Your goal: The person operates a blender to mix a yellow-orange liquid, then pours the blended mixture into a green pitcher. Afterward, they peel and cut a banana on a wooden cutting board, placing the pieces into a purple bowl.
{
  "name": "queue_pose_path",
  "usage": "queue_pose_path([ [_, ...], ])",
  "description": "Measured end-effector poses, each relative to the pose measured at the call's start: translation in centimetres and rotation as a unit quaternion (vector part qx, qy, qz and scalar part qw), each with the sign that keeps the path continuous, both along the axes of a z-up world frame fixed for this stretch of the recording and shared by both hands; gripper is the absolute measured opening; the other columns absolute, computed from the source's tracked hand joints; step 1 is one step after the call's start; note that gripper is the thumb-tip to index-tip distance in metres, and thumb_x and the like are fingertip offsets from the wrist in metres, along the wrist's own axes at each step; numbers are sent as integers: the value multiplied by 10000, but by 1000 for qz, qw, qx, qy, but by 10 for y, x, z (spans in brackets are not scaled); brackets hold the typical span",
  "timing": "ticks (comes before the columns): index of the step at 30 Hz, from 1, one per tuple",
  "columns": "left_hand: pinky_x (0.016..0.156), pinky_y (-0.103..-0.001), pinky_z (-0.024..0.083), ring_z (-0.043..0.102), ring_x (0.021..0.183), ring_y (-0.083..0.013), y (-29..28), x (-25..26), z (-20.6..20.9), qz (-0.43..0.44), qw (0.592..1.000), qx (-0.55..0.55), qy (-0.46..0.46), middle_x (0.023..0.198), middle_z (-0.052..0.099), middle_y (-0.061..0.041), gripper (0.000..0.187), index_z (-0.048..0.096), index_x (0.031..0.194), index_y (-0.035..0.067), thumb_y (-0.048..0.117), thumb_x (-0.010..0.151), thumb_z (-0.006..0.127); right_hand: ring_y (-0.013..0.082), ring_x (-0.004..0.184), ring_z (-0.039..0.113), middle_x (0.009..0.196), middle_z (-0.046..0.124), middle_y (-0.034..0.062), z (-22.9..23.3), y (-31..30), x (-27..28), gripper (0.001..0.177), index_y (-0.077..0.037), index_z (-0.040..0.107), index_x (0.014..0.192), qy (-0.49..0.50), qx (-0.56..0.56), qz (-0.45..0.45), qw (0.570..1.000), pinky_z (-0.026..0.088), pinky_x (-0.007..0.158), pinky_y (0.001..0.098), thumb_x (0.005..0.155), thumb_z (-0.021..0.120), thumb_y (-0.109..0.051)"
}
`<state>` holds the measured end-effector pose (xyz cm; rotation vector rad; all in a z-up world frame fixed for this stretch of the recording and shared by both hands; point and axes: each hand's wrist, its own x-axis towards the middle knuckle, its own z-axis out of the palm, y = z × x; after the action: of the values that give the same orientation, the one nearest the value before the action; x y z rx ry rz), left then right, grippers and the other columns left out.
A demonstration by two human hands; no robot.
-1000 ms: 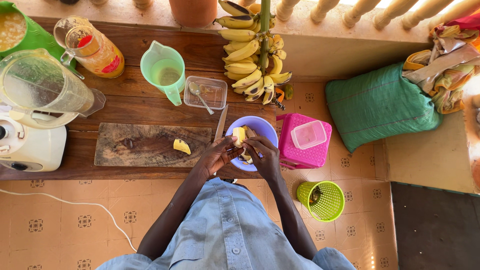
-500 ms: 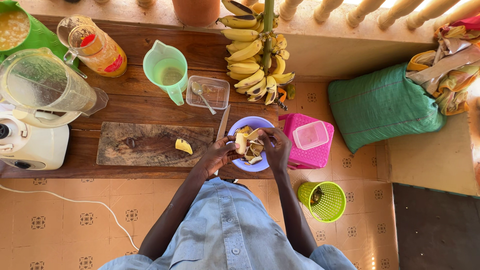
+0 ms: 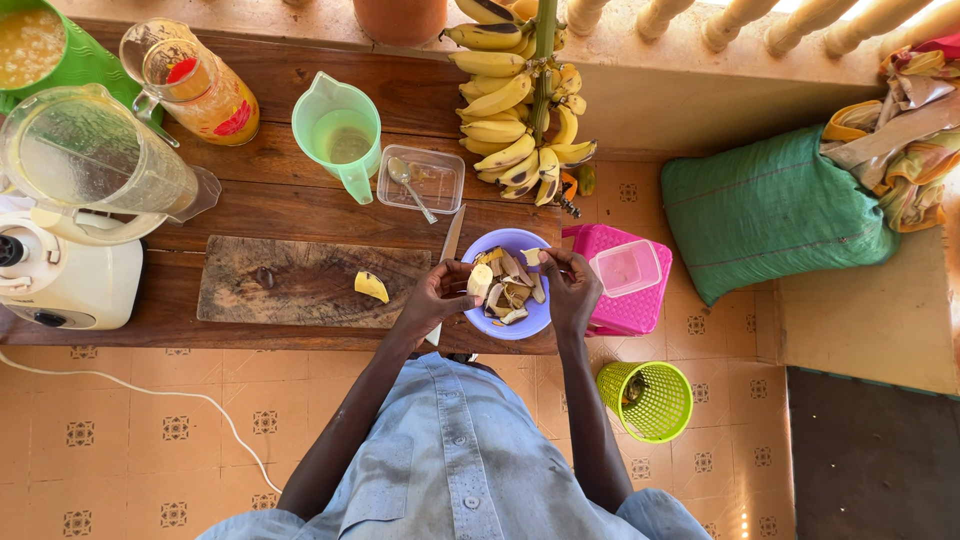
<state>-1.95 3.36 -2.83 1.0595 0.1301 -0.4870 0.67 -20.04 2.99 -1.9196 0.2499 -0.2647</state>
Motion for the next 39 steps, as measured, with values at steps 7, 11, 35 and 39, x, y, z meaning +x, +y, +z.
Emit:
queue_pose_path([
  [7, 958, -349, 611, 707, 1103, -187, 4, -3, 5, 5, 997, 66, -35, 1189, 715, -94, 726, 574, 1320, 62, 270, 723, 931, 109, 735, 689, 824, 755, 79, -11, 8, -9, 285, 2, 775, 1050, 26, -56, 14, 998, 559, 670, 260, 1009, 725, -276],
  [11, 863, -329, 617, 718, 1023, -183, 18, -6, 10, 12, 981, 177, -77, 1207, 703, -76, 739, 583, 1319, 57, 338, 720, 913, 123, 692, 661, 823, 742, 69, -11, 32, -21, 283, -5, 757, 1083, 99, -14, 46, 994, 522, 600, 290, 980, 711, -265],
  [35, 889, -472, 540, 640, 1106, -344, 168, -43, -109, 202, 754, 625, 0, 1182, 702, -135, 695, 577, 1318, 100, 238, 726, 915, 331, 964, 677, 1153, 623, 186, -128, 211, -5, 599, -27, 557, 1349, 102, -186, 408, 888, 561, 828, 452, 838, 825, -187],
  [39, 910, -484, 526, 628, 1108, -368, 169, -42, -117, 209, 733, 647, -35, 1187, 685, -165, 697, 586, 1299, 89, 281, 724, 931, 418, 1153, 574, 1242, 556, 219, -136, 224, -11, 719, -40, 503, 1375, 50, -251, 407, 877, 498, 928, 527, 796, 867, -263],
])
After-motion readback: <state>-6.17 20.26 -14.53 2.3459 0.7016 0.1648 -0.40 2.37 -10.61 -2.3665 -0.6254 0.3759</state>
